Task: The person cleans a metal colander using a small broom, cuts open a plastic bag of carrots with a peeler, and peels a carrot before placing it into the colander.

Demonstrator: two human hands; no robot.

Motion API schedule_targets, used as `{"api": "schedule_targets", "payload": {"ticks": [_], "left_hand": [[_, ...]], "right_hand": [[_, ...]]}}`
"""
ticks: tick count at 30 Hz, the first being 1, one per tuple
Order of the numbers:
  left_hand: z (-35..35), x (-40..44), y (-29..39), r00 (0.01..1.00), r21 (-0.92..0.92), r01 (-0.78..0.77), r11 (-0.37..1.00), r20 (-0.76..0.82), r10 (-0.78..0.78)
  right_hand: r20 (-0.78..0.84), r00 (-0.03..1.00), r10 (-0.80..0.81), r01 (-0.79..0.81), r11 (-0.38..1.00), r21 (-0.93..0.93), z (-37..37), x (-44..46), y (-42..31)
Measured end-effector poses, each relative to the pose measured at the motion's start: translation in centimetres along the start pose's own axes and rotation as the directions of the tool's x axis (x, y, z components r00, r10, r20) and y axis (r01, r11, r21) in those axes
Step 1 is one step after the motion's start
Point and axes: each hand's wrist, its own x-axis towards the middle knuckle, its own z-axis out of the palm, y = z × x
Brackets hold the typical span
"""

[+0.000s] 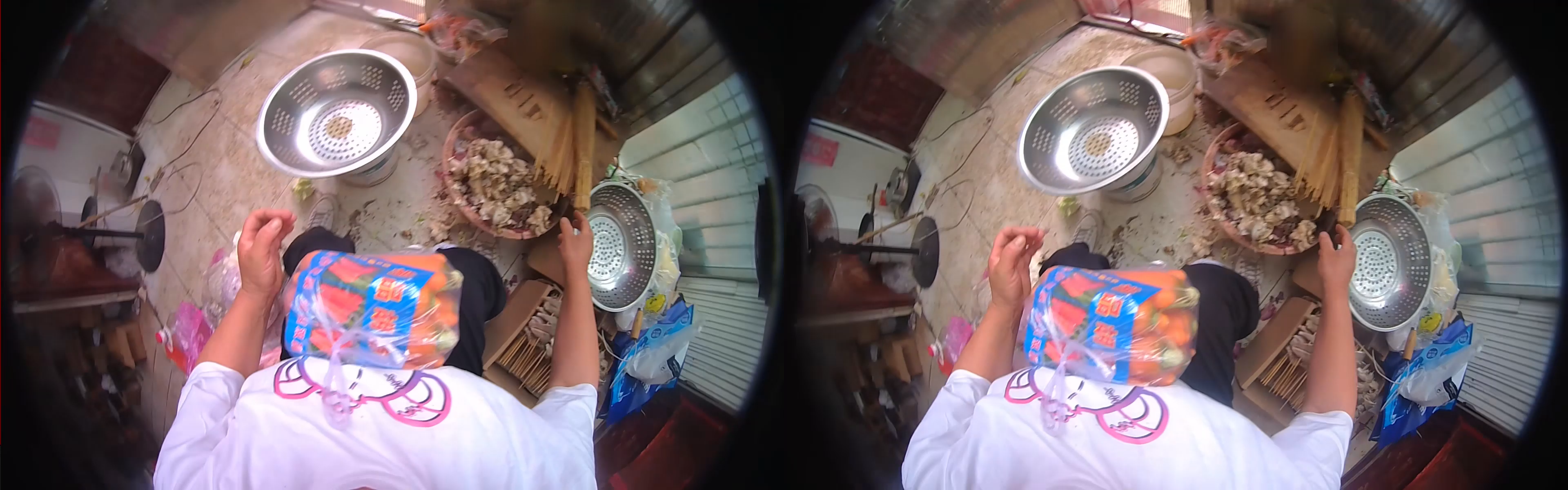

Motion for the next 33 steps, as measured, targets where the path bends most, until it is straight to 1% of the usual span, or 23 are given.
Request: {"api": "schedule_targets", "payload": {"ticks": [1,2,3,4,5,6,7,8,9,10,12,13,16,19,20,21,23,25,27,29,30,31,33], "left_hand": [[0.4,-0.7,2.0,0.993,0.038,-0.079,0.996,0.088,0.075],[0.9,-1.6,3.9,0.996,0.041,-0.067,0.997,0.063,0.064],[1.7,-2.1,5.6,0.948,0.126,-0.214,0.969,0.266,0.174],[2.4,-2.8,6.9,0.846,0.173,-0.369,0.913,0.469,0.253],[3.0,-3.4,8.3,0.847,0.161,-0.368,0.916,0.464,0.259],[3.5,-3.8,9.7,0.729,0.25,-0.5,0.829,0.639,0.247],[3.9,-4.1,10.3,0.588,0.302,-0.635,0.711,0.785,0.192],[4.2,-4.4,10.2,0.588,0.298,-0.638,0.71,0.784,0.2],[4.5,-4.8,9.9,0.515,0.276,-0.665,0.695,0.843,0.158],[4.5,-5.1,9.7,0.439,0.253,-0.688,0.681,0.891,0.113],[3.7,-5.5,9.1,0.43,0.235,-0.688,0.686,0.894,0.125],[3.3,-5.8,8.9,0.415,0.213,-0.69,0.692,0.9,0.136],[2.7,-7.5,8.9,0.441,0.244,-0.738,0.629,0.88,0.177],[3.0,-9.4,8.5,0.48,0.297,-0.792,0.534,0.843,0.243],[3.3,-9.8,8.2,0.506,0.336,-0.805,0.489,0.819,0.271],[3.4,-9.7,7.9,0.479,0.303,-0.821,0.484,0.827,0.295],[3.2,-9.0,7.6,0.455,0.305,-0.85,0.429,0.836,0.306],[4.1,-8.4,8.3,0.451,0.273,-0.843,0.464,0.83,0.33],[4.3,-7.7,8.6,0.48,0.277,-0.797,0.536,0.83,0.284],[5.1,-6.9,9.1,0.492,0.292,-0.795,0.531,0.823,0.284],[5.4,-6.5,9.4,0.542,0.341,-0.76,0.553,0.802,0.251],[5.9,-5.9,9.6,0.59,0.389,-0.72,0.575,0.778,0.214],[6.9,-4.5,9.7,0.609,0.378,-0.683,0.626,0.767,0.202]], "right_hand": [[0.115,0.991,0.07,-0.078,0.995,0.063,-0.4,-1.8,-1.8],[0.213,0.976,0.05,-0.074,0.992,0.105,-0.7,-3.6,-3.7],[0.29,0.957,0.021,-0.065,0.987,0.145,-1.0,-5.3,-6.1],[0.33,0.944,0.004,-0.063,0.984,0.168,-1.7,-7.3,-9.1],[0.367,0.93,-0.013,-0.063,0.979,0.196,-1.9,-9.1,-11.5],[0.342,0.926,-0.157,0.082,0.971,0.225,-1.6,-10.2,-12.1],[0.339,0.926,-0.164,0.091,0.971,0.222,-1.7,-11.6,-13.8],[0.329,0.901,-0.282,0.174,0.931,0.322,-2.2,-13.0,-15.9],[0.31,0.865,-0.395,0.25,0.874,0.418,-2.7,-14.4,-18.1],[0.313,0.861,-0.401,0.254,0.872,0.418,-3.3,-15.5,-19.9],[0.265,0.726,-0.635,0.494,0.749,0.442,-4.4,-17.6,-23.2],[0.27,0.721,-0.638,0.496,0.748,0.442,-4.8,-18.5,-24.7],[0.273,0.489,-0.829,0.686,0.558,0.466,-4.8,-20.5,-27.3],[0.331,0.448,-0.831,0.744,0.551,0.377,-2.5,-21.6,-27.8],[0.368,0.477,-0.798,0.669,0.601,0.437,-1.8,-21.8,-27.6],[0.403,0.506,-0.763,0.586,0.647,0.488,-1.2,-21.8,-27.5],[0.384,0.501,-0.776,0.629,0.631,0.454,-1.1,-21.2,-27.9],[0.447,0.475,-0.758,0.599,0.651,0.466,-1.0,-20.1,-28.0],[0.423,0.486,-0.765,0.605,0.644,0.468,-0.4,-17.9,-27.3],[0.366,0.583,-0.726,0.573,0.686,0.448,0.6,-13.8,-26.2],[0.336,0.65,-0.682,0.567,0.729,0.383,1.3,-11.3,-25.6],[0.321,0.737,-0.594,0.49,0.798,0.351,1.8,-8.7,-24.7],[0.235,0.83,-0.506,0.479,0.862,0.163,2.9,-2.6,-22.6]]}}
